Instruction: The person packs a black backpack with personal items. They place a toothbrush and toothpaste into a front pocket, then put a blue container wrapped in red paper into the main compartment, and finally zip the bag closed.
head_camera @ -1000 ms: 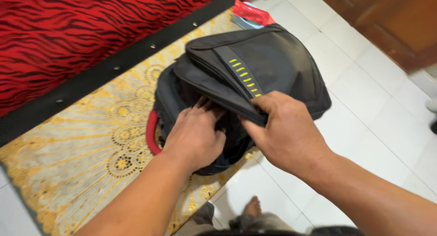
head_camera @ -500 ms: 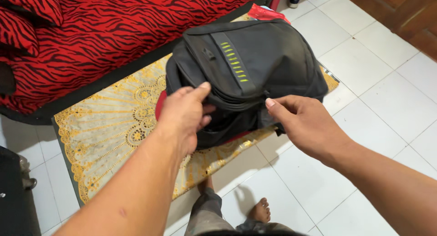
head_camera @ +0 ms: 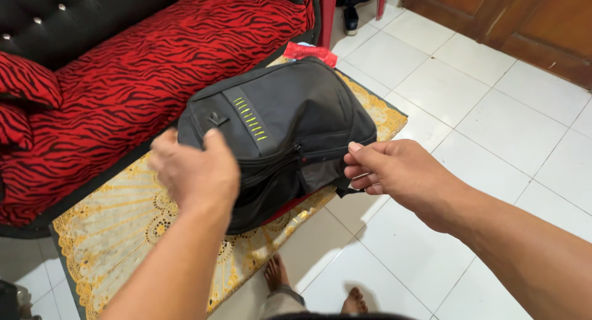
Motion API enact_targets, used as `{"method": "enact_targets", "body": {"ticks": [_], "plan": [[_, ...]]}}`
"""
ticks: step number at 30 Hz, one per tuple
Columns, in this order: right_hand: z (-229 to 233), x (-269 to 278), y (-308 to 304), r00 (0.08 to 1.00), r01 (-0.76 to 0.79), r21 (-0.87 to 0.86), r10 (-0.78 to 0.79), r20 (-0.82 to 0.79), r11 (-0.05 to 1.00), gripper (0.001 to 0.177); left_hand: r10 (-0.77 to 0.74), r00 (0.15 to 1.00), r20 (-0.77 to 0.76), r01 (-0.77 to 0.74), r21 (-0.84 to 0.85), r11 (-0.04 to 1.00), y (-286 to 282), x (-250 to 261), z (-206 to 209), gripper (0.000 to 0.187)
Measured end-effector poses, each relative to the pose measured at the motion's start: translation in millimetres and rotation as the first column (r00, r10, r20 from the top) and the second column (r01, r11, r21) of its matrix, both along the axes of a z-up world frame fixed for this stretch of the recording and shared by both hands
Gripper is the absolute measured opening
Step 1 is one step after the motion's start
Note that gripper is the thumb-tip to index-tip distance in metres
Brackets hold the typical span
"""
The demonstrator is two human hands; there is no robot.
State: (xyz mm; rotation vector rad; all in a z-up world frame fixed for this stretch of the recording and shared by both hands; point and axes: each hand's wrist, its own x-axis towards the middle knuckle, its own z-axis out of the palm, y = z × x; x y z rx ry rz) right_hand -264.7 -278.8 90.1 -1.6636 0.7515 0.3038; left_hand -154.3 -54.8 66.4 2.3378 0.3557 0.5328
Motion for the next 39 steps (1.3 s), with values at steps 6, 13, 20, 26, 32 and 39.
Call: {"method": "enact_targets", "body": {"ticks": [6, 13, 20, 26, 32, 39], "plan": [[10.3, 5.1, -15.4, 0.999, 0.024, 0.055, -0.026, 0.031, 0.998, 0.043, -0.604, 0.748, -0.275, 0.419, -0.510, 0.751, -68.2, -14.0, 13.4, 0.034], [6.4, 7.7, -52.1, 0.999, 0.053, 0.047, -0.053, -0.001, 0.997, 0.040, -0.756, 0.459, -0.466, 0.308, -0.715, 0.628, -117.4, -21.5, 9.6, 0.028], [1.6, 40.8, -105.9, 0.996, 0.054, -0.031, -0.056, -0.063, 0.998, 0.040, -0.755, 0.458, -0.470, 0.220, -0.763, 0.608, -172.1, 15.1, 1.6, 0.028], [5.3, 86.6, -158.8, 0.990, 0.011, -0.107, -0.026, -0.137, 0.994, 0.041, -0.779, 0.474, -0.410, 0.117, -0.848, 0.517, -230.5, 54.1, -16.1, 0.027], [6.1, 116.8, -199.2, 0.981, 0.006, -0.111, -0.027, -0.194, 0.994, 0.043, -0.772, 0.468, -0.431, 0.056, -0.857, 0.512, -266.0, 85.1, -29.9, 0.027], [0.6, 152.2, -227.5, 0.969, -0.087, -0.101, 0.061, -0.238, 0.991, 0.044, -0.744, 0.498, -0.444, -0.007, -0.861, 0.509, -291.0, 108.4, -41.7, 0.027]]}}
